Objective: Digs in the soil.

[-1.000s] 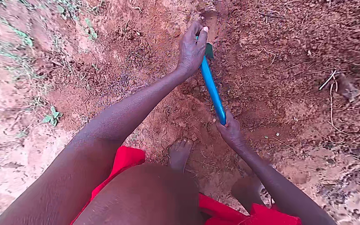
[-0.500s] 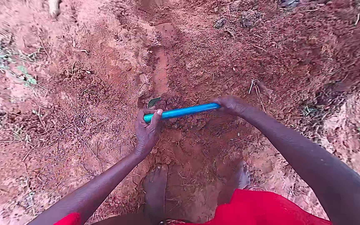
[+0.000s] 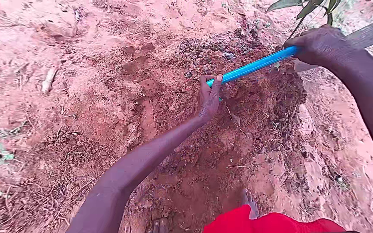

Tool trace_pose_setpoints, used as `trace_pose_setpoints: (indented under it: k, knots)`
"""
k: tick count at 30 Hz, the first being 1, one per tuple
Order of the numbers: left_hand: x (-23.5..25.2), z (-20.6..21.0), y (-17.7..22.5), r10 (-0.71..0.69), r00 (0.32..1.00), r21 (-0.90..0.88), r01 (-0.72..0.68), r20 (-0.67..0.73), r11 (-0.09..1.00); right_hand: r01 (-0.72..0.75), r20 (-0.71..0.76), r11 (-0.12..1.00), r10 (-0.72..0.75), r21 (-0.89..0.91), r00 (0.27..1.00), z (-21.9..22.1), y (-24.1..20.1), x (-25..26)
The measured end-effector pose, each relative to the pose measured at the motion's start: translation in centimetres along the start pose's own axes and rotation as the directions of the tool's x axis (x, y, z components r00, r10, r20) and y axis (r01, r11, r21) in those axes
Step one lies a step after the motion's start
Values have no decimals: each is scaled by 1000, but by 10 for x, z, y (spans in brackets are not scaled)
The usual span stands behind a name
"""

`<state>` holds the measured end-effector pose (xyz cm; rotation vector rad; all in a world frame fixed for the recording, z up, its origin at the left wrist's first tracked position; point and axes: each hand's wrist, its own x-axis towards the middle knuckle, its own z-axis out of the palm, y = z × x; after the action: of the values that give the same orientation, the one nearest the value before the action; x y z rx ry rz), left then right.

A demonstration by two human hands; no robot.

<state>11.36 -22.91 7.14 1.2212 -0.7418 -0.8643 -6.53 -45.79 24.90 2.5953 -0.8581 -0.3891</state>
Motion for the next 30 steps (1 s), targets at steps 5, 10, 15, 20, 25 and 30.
trace_pose_setpoints:
  k: [5, 10, 15, 20, 25, 30]
  knots:
    - [48, 1, 1, 201, 977, -19, -203, -64, 979, -136, -37, 991, 135, -11, 990, -28, -2, 27]
    - [-69, -130, -54, 86, 922, 63, -67, -378, 996, 216, 13, 957, -222, 192, 975, 27, -170, 43]
    - [-135, -209, -69, -13, 812, 92, 82, -584, 992, 247, 90, 842, -328, 480, 940, 94, -291, 16]
    - [-149, -233, -74, -42, 840, 180, 164, -540, 970, 207, 168, 765, -381, 610, 909, 127, -321, -7]
    - [-130, -241, -82, -103, 874, 257, 249, -474, 934, 75, 305, 673, -428, 736, 851, 158, -341, -38]
    - [-125, -221, -73, -170, 941, 408, 283, -292, 868, -143, 387, 540, -370, 829, 844, 179, -345, -118]
